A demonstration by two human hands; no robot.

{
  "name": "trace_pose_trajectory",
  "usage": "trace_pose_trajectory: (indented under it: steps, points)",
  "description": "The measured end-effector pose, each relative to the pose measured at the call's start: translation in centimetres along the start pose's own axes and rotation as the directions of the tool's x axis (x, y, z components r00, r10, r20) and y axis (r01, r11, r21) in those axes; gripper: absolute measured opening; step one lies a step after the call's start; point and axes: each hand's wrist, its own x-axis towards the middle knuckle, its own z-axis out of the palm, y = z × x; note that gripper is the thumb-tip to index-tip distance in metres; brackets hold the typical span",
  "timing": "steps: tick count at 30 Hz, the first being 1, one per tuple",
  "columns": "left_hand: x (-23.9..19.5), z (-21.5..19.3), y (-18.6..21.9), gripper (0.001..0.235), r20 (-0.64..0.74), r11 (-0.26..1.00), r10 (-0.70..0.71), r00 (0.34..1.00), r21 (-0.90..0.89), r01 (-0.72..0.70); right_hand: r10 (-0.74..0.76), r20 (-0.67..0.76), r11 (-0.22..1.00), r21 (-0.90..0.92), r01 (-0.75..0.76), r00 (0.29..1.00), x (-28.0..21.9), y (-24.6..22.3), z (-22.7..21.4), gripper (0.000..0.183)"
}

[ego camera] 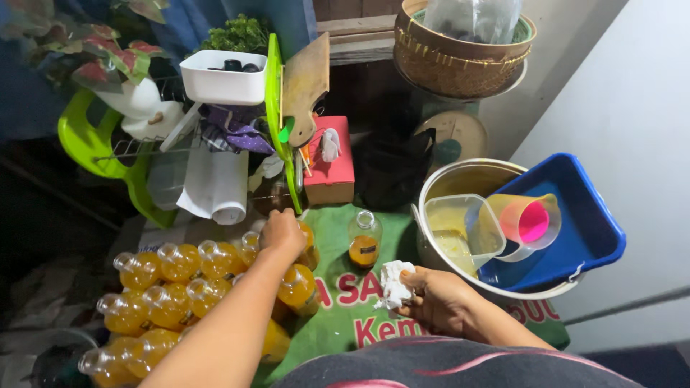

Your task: The person washes clear plastic bottles in a pink colander, then uses a pink funnel and a yellow measuring jug to pour an orange liquid into the bottles. The filled bottles are placed on a green table alongside other filled bottles.

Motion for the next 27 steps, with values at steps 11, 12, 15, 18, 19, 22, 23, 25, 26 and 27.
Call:
trace_pose_trajectory:
  steps: [11,12,15,18,19,22,23,25,26,27]
  points:
    - [1.2,-1.1,0.0,0.021,-0.207,0.953,0.193,0.959,-0.191,-0.233,-0.078,-0.049,0.997,-0.002,0.078,0.996,0.8,2.7,4.2,0.034]
    - [0.9,-2.2,0.5,0.022,-0.228,0.948,0.21,0.951,-0.192,-0.255,-0.073,-0.059,0.997,0.003,0.073,0.996,0.7,2.8,4.3,0.035]
    - [0.1,-6.6,2.6,0.024,-0.304,0.916,0.259,0.917,-0.224,-0.333,-0.127,0.012,0.991,0.036,0.126,0.992,1.4,2.1,4.5,0.035]
    - [-1.6,-11.6,4.7,0.024,-0.347,0.865,0.292,0.891,-0.301,-0.401,-0.165,0.003,0.986,0.032,0.165,0.986,2.4,1.0,4.5,0.036]
    - [-2.3,-13.5,5.1,0.025,-0.34,0.858,0.294,0.893,-0.319,-0.404,-0.174,-0.018,0.985,0.02,0.174,0.985,2.8,0.4,4.7,0.036]
    - [-4.7,-18.2,6.8,0.026,-0.309,0.805,0.319,0.896,-0.41,-0.428,-0.174,0.046,0.981,0.096,0.169,0.984,3.1,-1.9,5.5,0.037]
    - [-5.4,-19.4,7.4,0.027,-0.294,0.78,0.334,0.895,-0.448,-0.438,-0.173,0.075,0.979,0.124,0.163,0.982,2.9,-2.5,5.9,0.039]
    - [-6.5,-21.2,8.5,0.028,-0.346,0.742,0.395,0.851,-0.426,-0.517,-0.172,0.129,0.972,0.181,0.148,0.977,2.5,-3.8,6.9,0.045]
    - [-7.1,-21.7,9.0,0.028,-0.369,0.721,0.425,0.826,-0.414,-0.556,-0.14,0.147,0.969,0.224,0.105,0.979,2.2,-4.3,7.3,0.049]
    - [-7.7,-21.9,9.4,0.028,-0.342,0.706,0.426,0.838,-0.453,-0.544,-0.108,0.165,0.962,0.266,0.061,0.98,1.7,-4.6,7.6,0.053]
